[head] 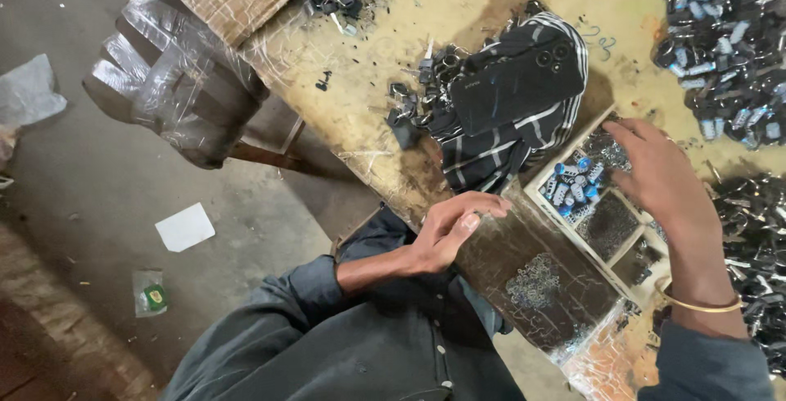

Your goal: The person sits at a workbench and assembles small key components by hand, picking blue plastic key heads and metal key blanks from a compartment tray and pressing them together one at a time. They occasionally reach into the tray to reposition or gather parts and place finished keys with the large piles of keys on the bench.

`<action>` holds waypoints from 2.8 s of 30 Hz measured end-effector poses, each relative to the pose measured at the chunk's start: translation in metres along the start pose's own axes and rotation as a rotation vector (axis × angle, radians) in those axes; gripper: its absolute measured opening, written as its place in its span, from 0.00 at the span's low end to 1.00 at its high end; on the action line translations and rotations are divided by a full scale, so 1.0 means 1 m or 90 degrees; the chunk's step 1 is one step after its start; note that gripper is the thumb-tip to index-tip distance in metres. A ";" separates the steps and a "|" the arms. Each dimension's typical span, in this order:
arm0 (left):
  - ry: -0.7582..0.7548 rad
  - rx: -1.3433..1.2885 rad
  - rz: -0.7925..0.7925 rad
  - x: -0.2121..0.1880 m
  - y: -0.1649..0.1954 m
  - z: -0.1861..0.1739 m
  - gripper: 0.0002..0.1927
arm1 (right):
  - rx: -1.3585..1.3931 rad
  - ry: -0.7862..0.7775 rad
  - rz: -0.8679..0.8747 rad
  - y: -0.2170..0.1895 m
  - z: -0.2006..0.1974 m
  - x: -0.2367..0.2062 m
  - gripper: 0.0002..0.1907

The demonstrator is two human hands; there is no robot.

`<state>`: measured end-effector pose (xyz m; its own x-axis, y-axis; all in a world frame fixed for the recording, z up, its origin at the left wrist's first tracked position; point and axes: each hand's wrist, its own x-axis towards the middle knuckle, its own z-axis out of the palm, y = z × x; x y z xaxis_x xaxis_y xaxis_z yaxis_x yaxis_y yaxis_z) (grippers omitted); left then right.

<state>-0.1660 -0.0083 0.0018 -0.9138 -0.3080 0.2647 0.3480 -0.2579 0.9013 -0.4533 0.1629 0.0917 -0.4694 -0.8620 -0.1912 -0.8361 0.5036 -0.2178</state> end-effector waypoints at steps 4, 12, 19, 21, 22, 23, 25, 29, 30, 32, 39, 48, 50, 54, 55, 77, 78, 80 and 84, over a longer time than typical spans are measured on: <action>-0.002 0.000 0.001 0.001 0.000 0.000 0.20 | 0.013 0.018 -0.016 -0.006 -0.001 0.000 0.34; -0.014 0.059 0.011 0.001 0.003 -0.006 0.22 | 0.067 0.050 -0.034 -0.011 -0.002 -0.003 0.29; -0.008 0.051 -0.010 0.000 0.006 -0.006 0.24 | 0.065 0.090 -0.012 -0.016 0.005 -0.006 0.25; -0.005 0.032 -0.011 0.000 0.006 -0.006 0.24 | 0.055 0.099 -0.005 -0.018 0.007 -0.007 0.24; -0.005 0.035 -0.011 0.000 0.007 -0.007 0.24 | 0.049 0.105 -0.002 -0.018 0.007 -0.007 0.24; -0.005 0.038 -0.011 0.000 0.007 -0.007 0.25 | 0.043 0.110 0.000 -0.018 0.008 -0.007 0.23; -0.003 0.053 -0.012 0.000 0.007 -0.008 0.25 | 0.046 0.120 -0.008 -0.016 0.010 -0.007 0.22; 0.000 0.080 -0.023 -0.001 0.008 -0.009 0.27 | 0.064 0.147 -0.014 -0.009 0.014 -0.004 0.19; 0.001 0.082 -0.027 -0.001 0.008 -0.009 0.27 | 0.067 0.152 -0.014 -0.006 0.015 -0.002 0.18; 0.000 0.079 -0.027 -0.001 0.007 -0.009 0.27 | 0.072 0.161 -0.016 -0.003 0.017 0.000 0.17; 0.000 0.076 -0.018 -0.002 0.004 -0.012 0.29 | 0.068 0.192 0.033 -0.001 0.024 0.004 0.16; 0.011 0.010 -0.033 -0.005 -0.002 -0.012 0.28 | 0.151 0.251 0.071 0.005 0.021 0.009 0.13; 0.014 0.000 -0.038 -0.006 -0.004 -0.012 0.28 | 0.190 0.236 0.118 0.007 0.019 0.009 0.13; 0.030 -0.039 -0.056 -0.008 -0.007 -0.012 0.29 | 0.251 0.225 0.192 0.007 0.020 0.008 0.14; 0.032 -0.055 -0.054 -0.008 -0.008 -0.012 0.30 | 0.231 0.234 0.147 0.006 0.021 0.009 0.14; 0.054 -0.205 -0.073 0.004 -0.007 0.010 0.35 | 0.485 0.116 0.157 -0.065 -0.021 -0.036 0.12; 0.054 -0.198 -0.072 0.003 -0.005 0.012 0.35 | 0.487 0.102 0.107 -0.075 -0.018 -0.039 0.12; 0.038 -0.136 -0.050 -0.002 0.002 0.014 0.36 | 0.490 0.076 0.008 -0.095 -0.007 -0.043 0.12; 0.023 -0.128 -0.029 -0.016 0.011 0.022 0.37 | 0.496 -0.046 0.022 -0.126 0.021 -0.049 0.13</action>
<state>-0.1520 0.0141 0.0152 -0.9226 -0.3239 0.2093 0.3447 -0.4495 0.8241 -0.3186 0.1426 0.1083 -0.4497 -0.8526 -0.2662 -0.3685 0.4485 -0.8143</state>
